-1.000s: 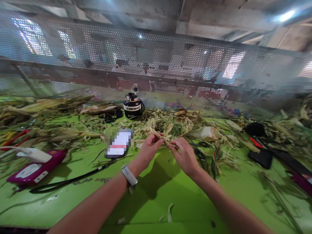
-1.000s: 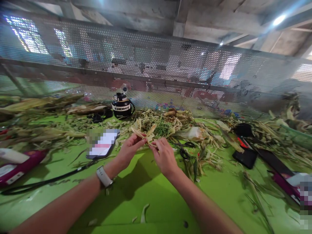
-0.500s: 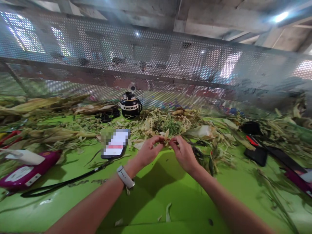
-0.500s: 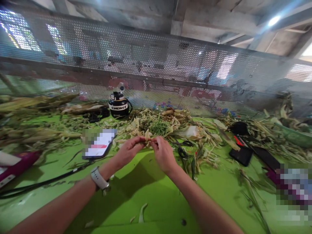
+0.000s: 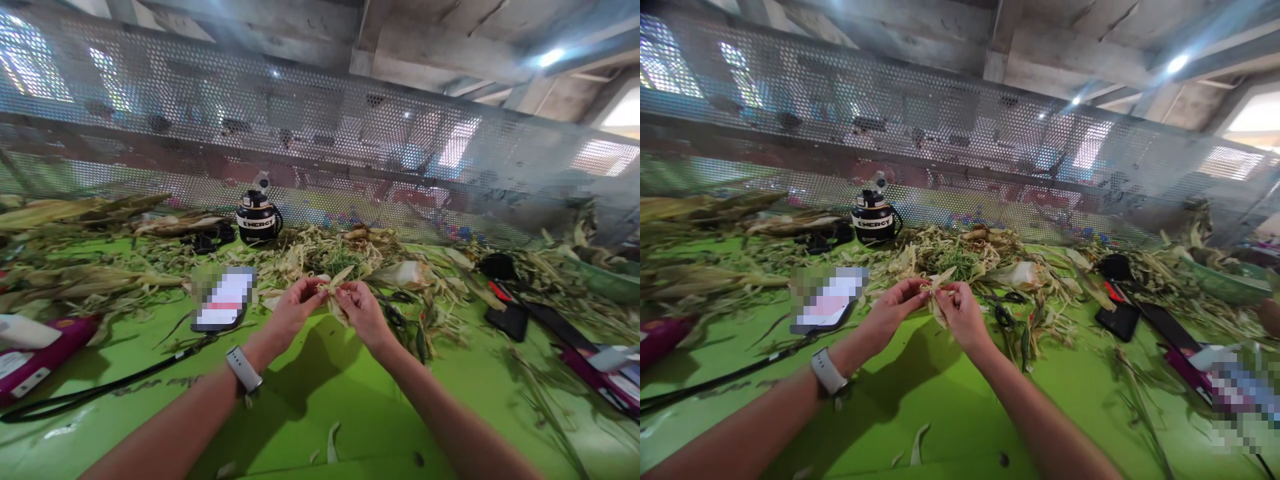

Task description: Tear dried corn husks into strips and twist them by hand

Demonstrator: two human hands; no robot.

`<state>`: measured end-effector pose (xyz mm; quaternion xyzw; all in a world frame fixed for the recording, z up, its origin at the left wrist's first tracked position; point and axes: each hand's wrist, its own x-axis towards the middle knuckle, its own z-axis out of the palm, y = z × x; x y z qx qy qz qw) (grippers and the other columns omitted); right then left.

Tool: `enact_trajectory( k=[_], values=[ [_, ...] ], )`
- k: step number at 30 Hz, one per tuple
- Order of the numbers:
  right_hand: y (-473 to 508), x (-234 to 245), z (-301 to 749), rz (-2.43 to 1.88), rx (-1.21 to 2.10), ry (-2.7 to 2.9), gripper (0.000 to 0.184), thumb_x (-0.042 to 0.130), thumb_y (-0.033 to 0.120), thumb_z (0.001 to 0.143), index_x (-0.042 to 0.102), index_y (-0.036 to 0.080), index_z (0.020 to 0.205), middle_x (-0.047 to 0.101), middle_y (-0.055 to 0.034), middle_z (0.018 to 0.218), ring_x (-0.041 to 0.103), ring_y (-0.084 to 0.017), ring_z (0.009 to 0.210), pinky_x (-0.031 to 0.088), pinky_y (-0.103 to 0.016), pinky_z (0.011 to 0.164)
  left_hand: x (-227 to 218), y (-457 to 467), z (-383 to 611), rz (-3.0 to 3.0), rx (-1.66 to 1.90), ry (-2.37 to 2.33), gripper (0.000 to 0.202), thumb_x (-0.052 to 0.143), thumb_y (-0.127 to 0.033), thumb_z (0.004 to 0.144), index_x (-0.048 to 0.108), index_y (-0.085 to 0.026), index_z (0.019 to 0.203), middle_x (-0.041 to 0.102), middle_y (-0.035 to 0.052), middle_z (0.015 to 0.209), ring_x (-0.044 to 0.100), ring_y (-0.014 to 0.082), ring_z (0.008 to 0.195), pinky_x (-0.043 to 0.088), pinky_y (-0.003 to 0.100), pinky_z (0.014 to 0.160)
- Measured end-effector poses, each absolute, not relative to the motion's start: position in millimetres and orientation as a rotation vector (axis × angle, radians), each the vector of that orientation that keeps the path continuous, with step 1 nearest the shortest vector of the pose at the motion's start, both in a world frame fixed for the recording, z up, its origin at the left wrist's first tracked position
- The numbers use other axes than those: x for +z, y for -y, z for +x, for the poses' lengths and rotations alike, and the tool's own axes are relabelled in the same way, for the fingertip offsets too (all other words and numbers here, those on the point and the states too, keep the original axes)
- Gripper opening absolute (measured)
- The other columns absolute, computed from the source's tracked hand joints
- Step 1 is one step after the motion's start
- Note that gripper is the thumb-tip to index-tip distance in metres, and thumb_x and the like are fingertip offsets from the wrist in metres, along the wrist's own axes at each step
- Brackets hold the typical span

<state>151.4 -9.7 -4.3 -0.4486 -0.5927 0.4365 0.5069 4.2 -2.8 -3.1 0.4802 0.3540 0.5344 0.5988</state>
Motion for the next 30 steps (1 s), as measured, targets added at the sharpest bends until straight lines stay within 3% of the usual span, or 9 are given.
enact_trajectory(
  k=[8, 12, 16, 18, 21, 25, 30],
  values=[
    [16, -4, 151, -1.231, 0.966, 1.554, 0.04, 0.064, 0.036, 0.074, 0.038, 0.019, 0.1, 0.053, 0.0073, 0.061, 0.048, -0.01, 0.048, 0.04, -0.022, 0.045, 1, 2, 1, 1.066, 1.318, -0.904, 0.029, 0.069, -0.024, 0.067, 0.058, -0.016, 0.093, 0.057, -0.0007, 0.079, 0.053, 0.0103, 0.071, 0.046, 0.024, 0.068],
    [20, -1, 151, -1.318, 0.709, 1.689, 0.04, 0.065, 0.028, 0.074, 0.041, 0.018, 0.105, 0.054, 0.0062, 0.063, 0.05, -0.011, 0.053, 0.039, -0.022, 0.05, -1, 1, 1, 1.059, 1.335, -0.95, 0.035, 0.07, -0.026, 0.066, 0.056, -0.017, 0.097, 0.056, -0.0021, 0.076, 0.055, 0.0114, 0.072, 0.047, 0.027, 0.07],
    [24, 1, 152, -1.337, 0.346, 1.998, 0.005, 0.059, 0.02, 0.08, 0.056, 0.018, 0.083, 0.055, 0.0008, 0.068, 0.053, -0.014, 0.063, 0.042, -0.025, 0.058, -3, -1, 0, 1.071, 1.331, -0.971, 0.034, 0.071, -0.028, 0.065, 0.057, -0.016, 0.094, 0.059, -0.0004, 0.082, 0.057, 0.0118, 0.075, 0.048, 0.028, 0.073],
    [25, 2, 153, -1.288, 0.112, 2.102, 0.009, 0.055, 0.02, 0.085, 0.061, 0.018, 0.078, 0.057, -0.0041, 0.078, 0.054, -0.017, 0.073, 0.043, -0.028, 0.065, -5, -3, -1, 1.109, 1.321, -1.002, 0.032, 0.07, -0.028, 0.066, 0.059, -0.016, 0.093, 0.061, 0.0004, 0.082, 0.057, 0.0118, 0.074, 0.048, 0.028, 0.073],
    [26, 4, 155, -1.207, -0.198, 2.157, 0.016, 0.049, 0.024, 0.09, 0.064, 0.019, 0.085, 0.06, -0.009, 0.092, 0.054, -0.021, 0.086, 0.044, -0.033, 0.075, -8, -6, -3, 1.225, 1.295, -1.03, 0.03, 0.069, -0.029, 0.067, 0.062, -0.015, 0.092, 0.065, 0.0032, 0.085, 0.059, 0.0145, 0.076, 0.048, 0.032, 0.076],
    [24, 6, 158, -1.163, -0.395, 2.105, 0.018, 0.045, 0.025, 0.092, 0.062, 0.02, 0.09, 0.061, -0.0092, 0.109, 0.052, -0.023, 0.1, 0.04, -0.036, 0.086, -9, -6, -4, 1.405, 1.205, -0.987, 0.028, 0.069, -0.032, 0.067, 0.065, -0.016, 0.089, 0.068, 0.0052, 0.091, 0.059, 0.0183, 0.084, 0.048, 0.036, 0.081],
    [19, 2, 159, -1.281, -0.126, 1.995, 0.021, 0.039, 0.028, 0.094, 0.057, 0.018, 0.088, 0.064, -0.0064, 0.078, 0.057, -0.02, 0.071, 0.041, -0.031, 0.068, -3, 3, -1, 1.421, 1.078, -0.829, 0.022, 0.065, -0.032, 0.072, 0.065, -0.018, 0.089, 0.065, 0.0021, 0.085, 0.056, 0.0149, 0.077, 0.047, 0.03, 0.073]
  ],
)
